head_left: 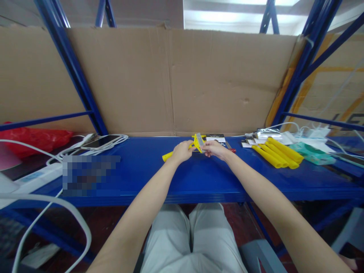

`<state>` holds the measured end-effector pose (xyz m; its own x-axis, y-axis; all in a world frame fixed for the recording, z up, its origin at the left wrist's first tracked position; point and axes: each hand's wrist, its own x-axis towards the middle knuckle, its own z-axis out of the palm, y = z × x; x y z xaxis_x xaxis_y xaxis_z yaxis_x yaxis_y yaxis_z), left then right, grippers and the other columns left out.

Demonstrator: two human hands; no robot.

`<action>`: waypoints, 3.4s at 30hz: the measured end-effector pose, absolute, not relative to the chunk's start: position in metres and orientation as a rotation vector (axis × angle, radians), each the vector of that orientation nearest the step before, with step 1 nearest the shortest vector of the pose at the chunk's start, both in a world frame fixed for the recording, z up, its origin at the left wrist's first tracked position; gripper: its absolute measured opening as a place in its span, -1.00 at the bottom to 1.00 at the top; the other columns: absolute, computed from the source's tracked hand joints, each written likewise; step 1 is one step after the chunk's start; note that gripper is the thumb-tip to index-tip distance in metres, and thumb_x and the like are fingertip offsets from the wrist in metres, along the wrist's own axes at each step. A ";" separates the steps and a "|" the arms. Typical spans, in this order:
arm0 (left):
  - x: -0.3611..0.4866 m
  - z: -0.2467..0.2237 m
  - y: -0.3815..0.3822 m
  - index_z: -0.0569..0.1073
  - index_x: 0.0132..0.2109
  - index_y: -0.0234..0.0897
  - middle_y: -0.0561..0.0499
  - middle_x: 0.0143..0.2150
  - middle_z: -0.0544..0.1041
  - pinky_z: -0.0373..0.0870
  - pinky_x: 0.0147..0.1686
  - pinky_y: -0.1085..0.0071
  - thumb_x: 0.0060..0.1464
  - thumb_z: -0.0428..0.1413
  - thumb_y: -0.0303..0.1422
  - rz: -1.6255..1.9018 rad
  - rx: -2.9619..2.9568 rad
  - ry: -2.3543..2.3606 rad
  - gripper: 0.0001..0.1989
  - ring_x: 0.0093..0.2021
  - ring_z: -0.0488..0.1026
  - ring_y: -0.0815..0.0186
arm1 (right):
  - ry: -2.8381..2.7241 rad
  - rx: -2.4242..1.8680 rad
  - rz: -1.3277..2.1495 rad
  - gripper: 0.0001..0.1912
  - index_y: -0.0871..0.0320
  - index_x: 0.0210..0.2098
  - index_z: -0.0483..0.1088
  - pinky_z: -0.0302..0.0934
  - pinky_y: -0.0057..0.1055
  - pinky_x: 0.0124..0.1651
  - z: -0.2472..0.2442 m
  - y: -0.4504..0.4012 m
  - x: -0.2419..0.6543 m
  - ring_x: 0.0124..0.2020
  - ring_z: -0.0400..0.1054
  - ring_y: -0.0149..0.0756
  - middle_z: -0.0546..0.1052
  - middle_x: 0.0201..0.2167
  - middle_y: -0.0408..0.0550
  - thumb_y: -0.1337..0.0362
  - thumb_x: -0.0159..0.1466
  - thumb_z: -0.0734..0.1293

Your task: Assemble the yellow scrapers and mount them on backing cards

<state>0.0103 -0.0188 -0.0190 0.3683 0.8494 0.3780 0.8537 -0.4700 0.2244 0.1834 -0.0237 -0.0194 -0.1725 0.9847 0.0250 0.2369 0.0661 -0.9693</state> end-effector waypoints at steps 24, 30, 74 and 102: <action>0.010 -0.015 -0.024 0.20 0.25 0.02 0.01 0.08 0.44 0.28 0.03 0.38 0.13 0.02 -0.47 -0.747 -2.640 -1.447 -0.44 0.05 0.39 0.27 | -1.645 -1.039 1.201 -0.85 0.22 -0.54 0.35 0.22 -0.53 -0.44 -0.024 -0.022 0.186 -0.55 0.28 -0.51 0.41 -0.60 -0.21 0.46 -0.05 0.42; 0.011 -0.016 -0.026 0.32 0.19 -0.01 -0.02 -0.02 0.42 0.30 -0.03 0.39 0.18 -0.08 -0.48 -0.629 -2.628 -1.377 -0.53 -0.02 0.39 0.26 | -1.625 -1.126 1.209 -0.90 0.22 -0.52 0.36 0.20 -0.55 -0.46 -0.022 -0.023 0.187 -0.57 0.27 -0.52 0.42 -0.59 -0.19 0.48 0.03 0.38; 0.020 -0.016 -0.037 0.17 0.27 0.03 -0.04 -0.09 0.38 0.33 -0.12 0.40 0.23 -0.16 -0.42 -0.400 -2.624 -1.264 -0.50 -0.08 0.40 0.27 | -1.500 -1.359 0.748 -0.74 0.18 -0.50 0.36 0.15 -0.51 -0.47 -0.015 -0.008 0.195 -0.59 0.26 -0.47 0.45 -0.56 -0.14 0.18 0.23 0.22; 0.015 -0.019 -0.027 0.27 0.23 -0.08 -0.10 0.00 0.47 0.33 -0.06 0.37 0.21 -0.10 -0.41 -0.414 -2.644 -1.415 -0.55 -0.03 0.44 0.22 | -1.974 -2.126 -0.126 -0.73 0.21 -0.28 0.50 0.19 -0.29 -0.05 -0.028 0.014 0.215 -0.04 0.38 -0.12 0.53 -0.15 0.22 0.19 0.26 0.22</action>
